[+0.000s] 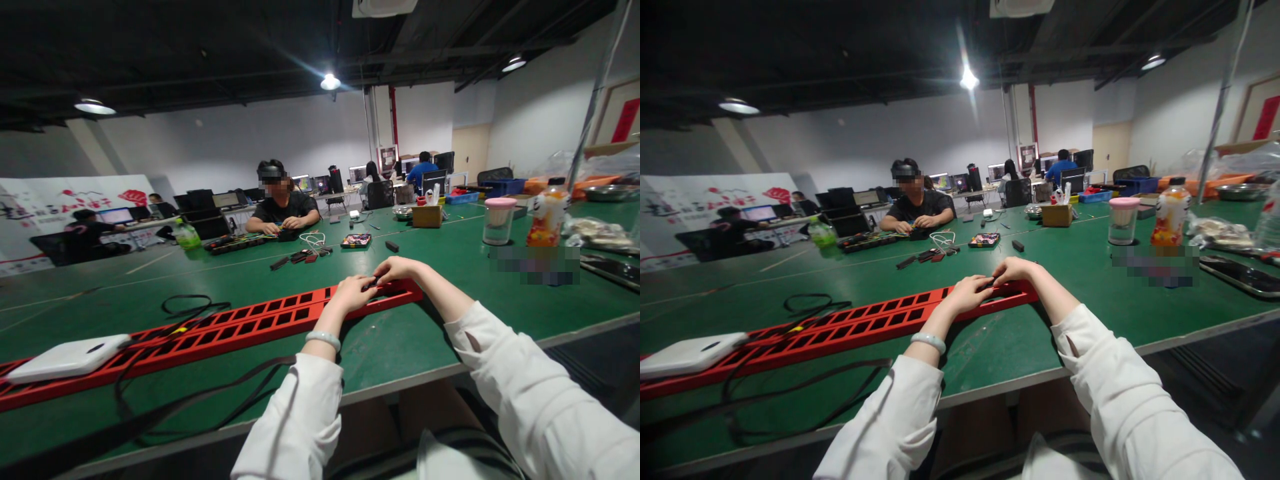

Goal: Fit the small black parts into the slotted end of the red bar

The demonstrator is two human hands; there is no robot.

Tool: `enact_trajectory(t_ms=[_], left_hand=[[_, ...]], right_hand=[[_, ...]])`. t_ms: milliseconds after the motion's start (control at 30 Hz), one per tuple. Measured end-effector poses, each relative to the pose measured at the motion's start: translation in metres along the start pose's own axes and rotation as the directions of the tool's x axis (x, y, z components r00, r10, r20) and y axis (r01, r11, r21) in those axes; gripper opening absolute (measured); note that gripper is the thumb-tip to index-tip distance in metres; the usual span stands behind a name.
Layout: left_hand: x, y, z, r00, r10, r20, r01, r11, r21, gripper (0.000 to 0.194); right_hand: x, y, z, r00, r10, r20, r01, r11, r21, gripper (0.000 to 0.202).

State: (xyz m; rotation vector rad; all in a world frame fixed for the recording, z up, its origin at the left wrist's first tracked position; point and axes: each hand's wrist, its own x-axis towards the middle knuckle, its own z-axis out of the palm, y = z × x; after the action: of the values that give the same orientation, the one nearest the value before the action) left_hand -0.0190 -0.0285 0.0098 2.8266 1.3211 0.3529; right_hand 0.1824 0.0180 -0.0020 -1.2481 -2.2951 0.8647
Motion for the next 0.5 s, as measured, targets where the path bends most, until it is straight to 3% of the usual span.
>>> enact_trajectory(t_ms=[500], left_hand=[[0.0,0.0005,-0.0004,1.0,-0.008,-0.002,0.008,1.0,-0.004,0.047]], right_hand=[[0.0005,0.0006,0.0001,1.0,-0.005,0.008,0.005,1.0,-0.008,0.039]])
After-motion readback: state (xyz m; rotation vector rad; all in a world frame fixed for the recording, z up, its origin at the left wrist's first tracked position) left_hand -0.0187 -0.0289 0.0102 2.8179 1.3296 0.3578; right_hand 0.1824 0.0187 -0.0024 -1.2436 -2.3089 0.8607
